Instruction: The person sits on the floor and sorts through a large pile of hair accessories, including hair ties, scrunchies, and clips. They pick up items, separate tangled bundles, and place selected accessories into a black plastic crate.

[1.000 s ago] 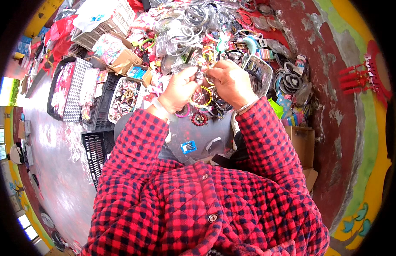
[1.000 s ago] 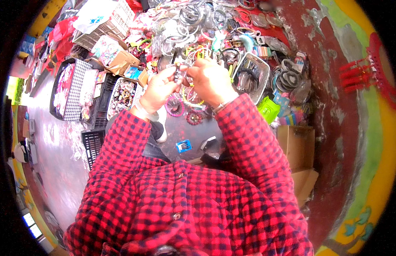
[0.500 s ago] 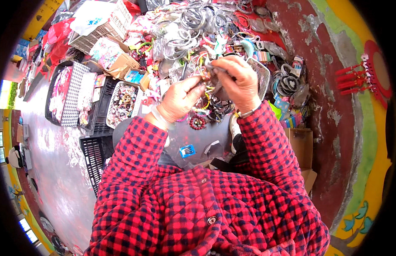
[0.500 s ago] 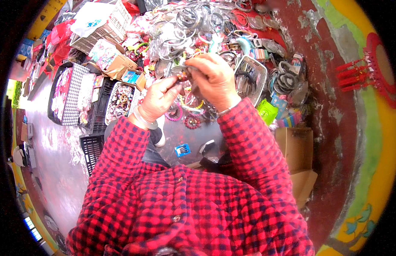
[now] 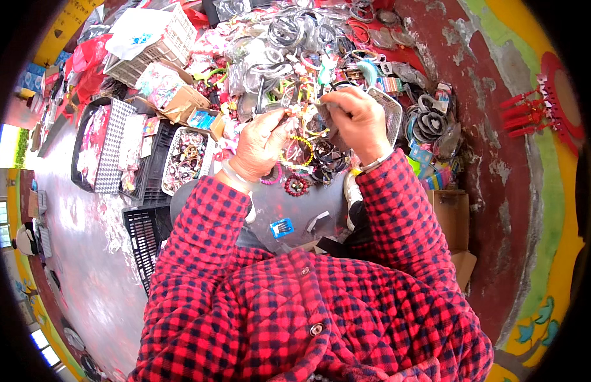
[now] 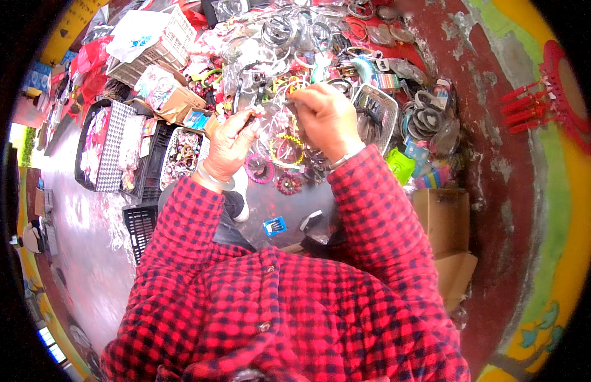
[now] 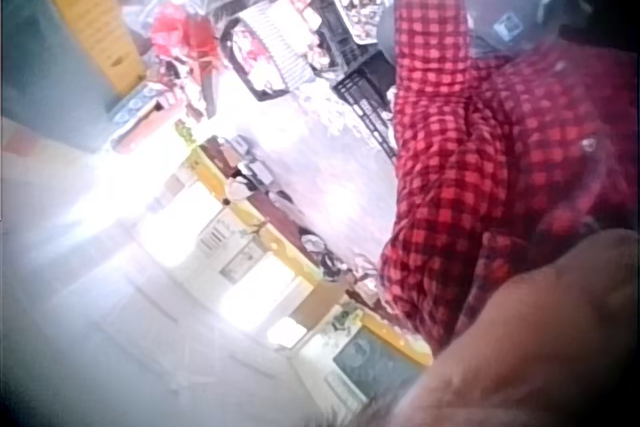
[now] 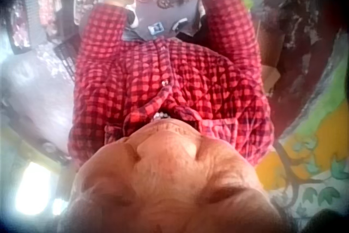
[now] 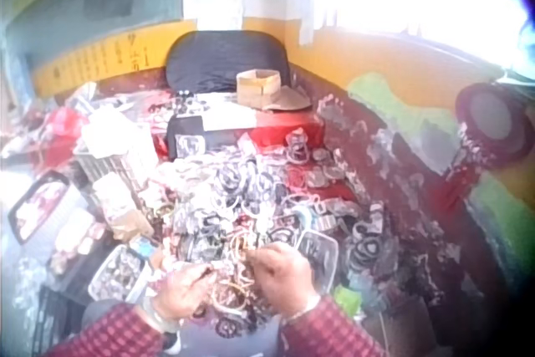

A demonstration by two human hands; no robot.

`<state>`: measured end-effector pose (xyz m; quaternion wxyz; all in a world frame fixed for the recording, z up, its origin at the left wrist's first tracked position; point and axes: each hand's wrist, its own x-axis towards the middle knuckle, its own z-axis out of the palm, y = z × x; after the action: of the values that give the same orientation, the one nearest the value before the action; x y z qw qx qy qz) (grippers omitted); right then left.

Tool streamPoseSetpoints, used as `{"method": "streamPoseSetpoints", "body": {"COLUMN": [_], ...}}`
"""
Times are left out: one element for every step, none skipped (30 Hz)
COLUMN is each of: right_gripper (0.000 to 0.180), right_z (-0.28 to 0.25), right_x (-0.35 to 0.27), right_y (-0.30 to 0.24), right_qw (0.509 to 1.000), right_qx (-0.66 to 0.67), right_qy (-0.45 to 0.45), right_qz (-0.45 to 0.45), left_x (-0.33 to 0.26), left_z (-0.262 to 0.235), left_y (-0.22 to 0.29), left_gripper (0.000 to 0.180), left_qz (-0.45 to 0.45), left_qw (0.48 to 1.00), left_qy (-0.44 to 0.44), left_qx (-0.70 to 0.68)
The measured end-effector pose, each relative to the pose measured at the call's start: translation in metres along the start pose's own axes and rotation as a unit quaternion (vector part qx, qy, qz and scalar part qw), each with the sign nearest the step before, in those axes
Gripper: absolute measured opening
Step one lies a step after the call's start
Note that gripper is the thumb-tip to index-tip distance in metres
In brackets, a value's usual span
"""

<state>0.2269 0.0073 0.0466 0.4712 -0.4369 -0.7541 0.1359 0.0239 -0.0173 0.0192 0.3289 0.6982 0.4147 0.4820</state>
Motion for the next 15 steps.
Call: {"method": "streamPoseSetpoints", "body": {"right_gripper": [0.017, 0.017, 0.015, 0.014, 0.014, 0.014, 0.015, 0.015, 0.016, 0.017, 0.018, 0.020, 0.023, 0.023, 0.022], "right_z": [0.002, 0.002, -0.003, -0.006, -0.010, -0.011, -0.011, -0.009, -0.008, -0.010, -0.013, -0.015, -0.012, -0.012, -0.011], "right_x": [0.000, 0.002, 0.002, 0.003, 0.004, 0.004, 0.004, 0.004, 0.004, 0.006, 0.009, 0.011, 0.010, 0.010, 0.010], "right_y": [0.005, 0.006, 0.001, -0.001, -0.005, -0.007, -0.007, -0.006, -0.005, -0.008, -0.012, -0.015, -0.016, -0.015, -0.013], "right_qw": [0.996, 0.982, 0.959, 0.925, 0.913, 0.900, 0.923, 0.943, 0.959, 0.976, 0.988, 0.995, 0.998, 0.998, 0.997], "right_qx": [0.080, 0.158, 0.235, 0.317, 0.341, 0.366, 0.330, 0.295, 0.259, 0.206, 0.152, 0.098, 0.049, 0.034, 0.020], "right_qy": [0.021, 0.039, 0.041, 0.038, 0.038, 0.038, 0.044, 0.048, 0.052, 0.035, 0.017, -0.001, 0.008, 0.004, 0.000], "right_qz": [0.046, 0.091, 0.153, 0.208, 0.222, 0.235, 0.192, 0.148, 0.103, 0.067, 0.031, -0.005, -0.035, -0.054, -0.074], "left_x": [0.000, 0.000, -0.001, -0.001, 0.000, 0.003, 0.005, 0.006, 0.006, 0.005, 0.004, 0.004, 0.004, 0.004, 0.004], "left_z": [-0.002, -0.002, -0.001, 0.000, 0.000, 0.000, -0.001, -0.001, -0.002, -0.002, -0.002, -0.002, -0.002, -0.002, -0.003], "left_y": [0.000, -0.003, -0.008, -0.011, -0.005, -0.001, 0.002, 0.005, 0.006, 0.008, 0.009, 0.009, 0.009, 0.010, 0.011], "left_gripper": [0.024, 0.024, 0.025, 0.025, 0.027, 0.028, 0.028, 0.029, 0.029, 0.029, 0.030, 0.029, 0.029, 0.029, 0.029], "left_qz": [0.006, 0.029, 0.051, 0.073, 0.082, 0.105, 0.128, 0.149, 0.155, 0.160, 0.165, 0.174, 0.182, 0.192, 0.190], "left_qw": [1.000, 0.999, 0.998, 0.995, 0.992, 0.988, 0.983, 0.978, 0.975, 0.971, 0.968, 0.966, 0.965, 0.964, 0.965], "left_qy": [-0.014, -0.020, -0.027, -0.033, -0.033, -0.035, -0.036, -0.036, -0.046, -0.055, -0.065, -0.068, -0.071, -0.075, -0.075], "left_qx": [-0.003, 0.017, 0.038, 0.059, 0.093, 0.109, 0.124, 0.141, 0.154, 0.167, 0.180, 0.177, 0.173, 0.170, 0.165]}}
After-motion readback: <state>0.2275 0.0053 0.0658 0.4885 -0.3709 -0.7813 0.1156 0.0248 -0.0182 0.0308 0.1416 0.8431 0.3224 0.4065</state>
